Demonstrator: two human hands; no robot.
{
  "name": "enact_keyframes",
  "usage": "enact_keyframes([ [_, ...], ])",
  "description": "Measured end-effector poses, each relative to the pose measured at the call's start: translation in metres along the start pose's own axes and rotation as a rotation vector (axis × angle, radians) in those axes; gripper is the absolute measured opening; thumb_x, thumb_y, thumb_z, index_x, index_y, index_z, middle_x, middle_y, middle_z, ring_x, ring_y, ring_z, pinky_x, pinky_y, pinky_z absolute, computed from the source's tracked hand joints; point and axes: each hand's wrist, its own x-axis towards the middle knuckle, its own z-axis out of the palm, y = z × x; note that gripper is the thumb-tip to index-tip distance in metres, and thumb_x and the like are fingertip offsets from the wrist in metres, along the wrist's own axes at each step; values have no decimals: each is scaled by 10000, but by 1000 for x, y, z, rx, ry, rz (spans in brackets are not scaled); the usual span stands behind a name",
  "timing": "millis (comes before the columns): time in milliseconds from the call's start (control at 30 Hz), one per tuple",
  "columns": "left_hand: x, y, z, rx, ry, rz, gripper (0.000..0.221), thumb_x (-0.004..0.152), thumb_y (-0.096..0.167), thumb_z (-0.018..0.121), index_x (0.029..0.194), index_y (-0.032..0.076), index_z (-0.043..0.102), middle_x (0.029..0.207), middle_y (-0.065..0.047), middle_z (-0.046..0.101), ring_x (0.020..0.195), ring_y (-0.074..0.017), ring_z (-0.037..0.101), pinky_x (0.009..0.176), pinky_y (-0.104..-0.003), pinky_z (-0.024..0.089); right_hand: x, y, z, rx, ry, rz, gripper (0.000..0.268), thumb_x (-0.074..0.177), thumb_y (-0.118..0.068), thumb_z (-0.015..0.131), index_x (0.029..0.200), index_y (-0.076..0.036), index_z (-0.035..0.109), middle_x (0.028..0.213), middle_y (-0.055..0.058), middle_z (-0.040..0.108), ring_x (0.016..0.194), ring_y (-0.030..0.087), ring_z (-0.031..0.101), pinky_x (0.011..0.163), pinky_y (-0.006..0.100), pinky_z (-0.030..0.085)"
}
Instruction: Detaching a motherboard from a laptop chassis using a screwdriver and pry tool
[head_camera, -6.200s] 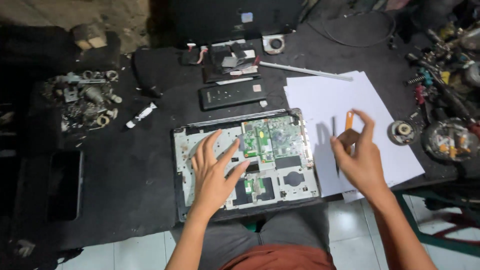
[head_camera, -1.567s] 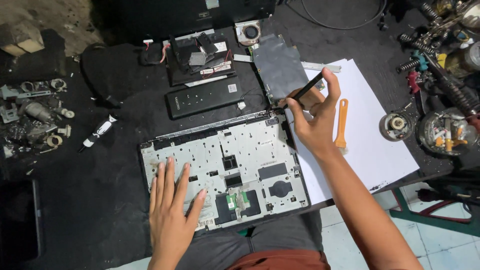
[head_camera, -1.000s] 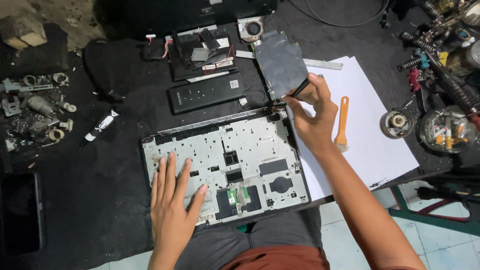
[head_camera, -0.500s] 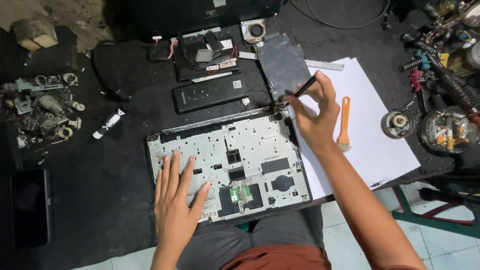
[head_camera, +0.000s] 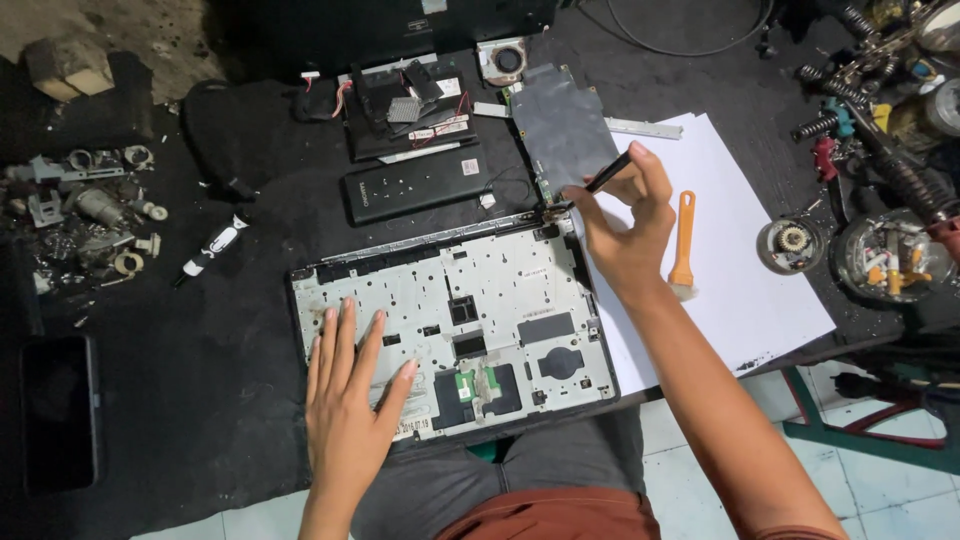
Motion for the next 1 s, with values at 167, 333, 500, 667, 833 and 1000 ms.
enact_keyframes([
  [167,-1,-1,1,2,0,1,656,1002,450,524,1586,189,377,1693,-104,253,1579,-301,191,1263,-500,191,5,-14,0,129,-48,67,616,1072,147,477,1522,-187,221,985,237,631,875,326,680,781,363,553],
  [333,-1,0,0,-10,-5,-9,657,1003,454,520,1588,193,373,1697,-94,241,1579,-294,184,1265,-494,180,7,-14,1,45,6,54,669,1059,172,576,1546,-131,231,1006,215,640,880,314,685,896,412,636],
  [500,0,0,0,-12,8,3,655,1004,445,526,1586,185,376,1695,-102,245,1579,-300,191,1269,-499,186,2,-3,1,87,7,15,751,1007,201,658,1544,-155,273,1066,202,599,944,309,662,915,430,611],
  [667,-1,-1,1,-18,4,-5,652,1003,444,527,1586,196,376,1698,-92,243,1582,-296,184,1264,-506,189,7,-12,1,129,-32,60,632,1085,146,472,1544,-196,203,1026,229,621,872,338,679,915,438,587],
  [833,-1,-1,1,-1,8,-1,656,1004,455,523,1590,202,371,1697,-89,247,1581,-298,193,1264,-499,196,4,-12,0,85,1,67,649,1092,147,512,1572,-158,198,1046,213,623,938,317,676,980,441,596],
  [1000,0,0,0,-8,7,-2,652,1004,453,523,1585,195,377,1696,-96,246,1580,-299,191,1266,-498,193,5,-9,1,40,23,21,667,1053,102,640,1525,-157,246,1056,184,565,900,282,623,923,404,553],
])
